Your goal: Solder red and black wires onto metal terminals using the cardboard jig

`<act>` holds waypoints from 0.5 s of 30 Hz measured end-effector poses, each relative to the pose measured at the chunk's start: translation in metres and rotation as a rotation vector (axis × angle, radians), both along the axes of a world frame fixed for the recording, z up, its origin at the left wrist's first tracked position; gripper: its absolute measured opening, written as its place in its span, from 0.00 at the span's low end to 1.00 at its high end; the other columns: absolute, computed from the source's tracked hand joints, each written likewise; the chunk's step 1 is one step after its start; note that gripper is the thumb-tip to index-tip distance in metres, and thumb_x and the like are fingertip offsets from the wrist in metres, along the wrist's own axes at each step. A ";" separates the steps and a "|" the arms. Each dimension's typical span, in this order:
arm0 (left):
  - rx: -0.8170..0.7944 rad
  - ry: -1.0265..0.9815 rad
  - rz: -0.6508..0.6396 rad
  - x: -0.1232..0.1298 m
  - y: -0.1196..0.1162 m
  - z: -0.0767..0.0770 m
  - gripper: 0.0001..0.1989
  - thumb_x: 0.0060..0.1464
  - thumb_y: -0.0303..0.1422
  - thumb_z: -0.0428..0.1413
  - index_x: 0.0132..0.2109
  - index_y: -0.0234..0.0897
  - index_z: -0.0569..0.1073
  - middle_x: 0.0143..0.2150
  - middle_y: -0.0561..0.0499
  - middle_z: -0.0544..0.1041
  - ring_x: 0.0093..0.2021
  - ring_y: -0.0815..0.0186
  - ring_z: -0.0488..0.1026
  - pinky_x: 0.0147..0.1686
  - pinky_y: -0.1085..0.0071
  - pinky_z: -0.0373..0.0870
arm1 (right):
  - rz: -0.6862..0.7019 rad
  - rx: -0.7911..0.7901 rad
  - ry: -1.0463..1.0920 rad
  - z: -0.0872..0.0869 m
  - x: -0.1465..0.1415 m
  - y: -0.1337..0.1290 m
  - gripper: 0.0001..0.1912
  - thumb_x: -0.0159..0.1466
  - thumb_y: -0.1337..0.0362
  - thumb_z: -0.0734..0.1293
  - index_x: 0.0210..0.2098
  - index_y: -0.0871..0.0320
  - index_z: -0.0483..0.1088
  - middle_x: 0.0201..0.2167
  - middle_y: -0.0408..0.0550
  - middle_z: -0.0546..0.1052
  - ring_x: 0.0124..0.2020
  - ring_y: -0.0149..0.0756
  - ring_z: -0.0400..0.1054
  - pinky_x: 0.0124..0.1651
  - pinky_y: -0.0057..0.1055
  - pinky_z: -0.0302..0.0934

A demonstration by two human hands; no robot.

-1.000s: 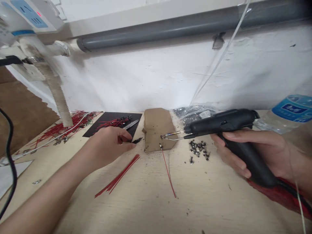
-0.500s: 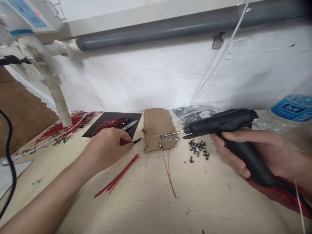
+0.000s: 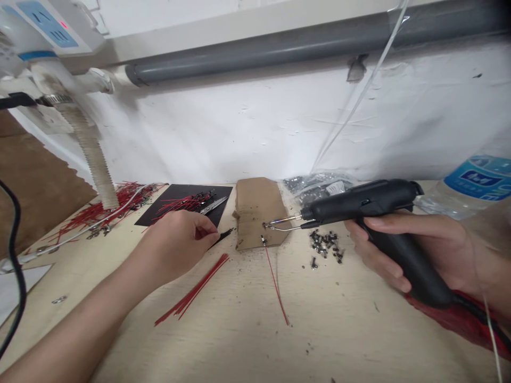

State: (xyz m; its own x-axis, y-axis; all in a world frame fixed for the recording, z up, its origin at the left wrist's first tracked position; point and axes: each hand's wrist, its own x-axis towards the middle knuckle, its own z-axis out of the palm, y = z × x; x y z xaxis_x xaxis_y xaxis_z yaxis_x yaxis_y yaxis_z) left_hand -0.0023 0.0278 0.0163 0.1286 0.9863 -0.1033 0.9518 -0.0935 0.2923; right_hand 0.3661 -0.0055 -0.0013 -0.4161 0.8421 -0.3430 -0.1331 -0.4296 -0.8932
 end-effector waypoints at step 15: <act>0.207 -0.511 0.014 0.013 -0.014 0.006 0.12 0.64 0.43 0.60 0.41 0.39 0.80 0.32 0.54 0.79 0.28 0.70 0.66 0.26 0.72 0.61 | 0.029 -0.007 0.021 -0.001 0.002 0.002 0.15 0.61 0.50 0.74 0.28 0.55 0.77 0.13 0.47 0.75 0.12 0.34 0.68 0.15 0.24 0.62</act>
State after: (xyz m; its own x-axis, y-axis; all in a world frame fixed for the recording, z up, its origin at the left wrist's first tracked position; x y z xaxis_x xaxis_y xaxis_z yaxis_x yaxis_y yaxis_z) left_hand 0.0102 0.0134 0.0220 0.0986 0.9813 0.1652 0.6953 -0.1867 0.6940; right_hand 0.3677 -0.0039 -0.0024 -0.4473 0.8273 -0.3398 -0.1396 -0.4399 -0.8871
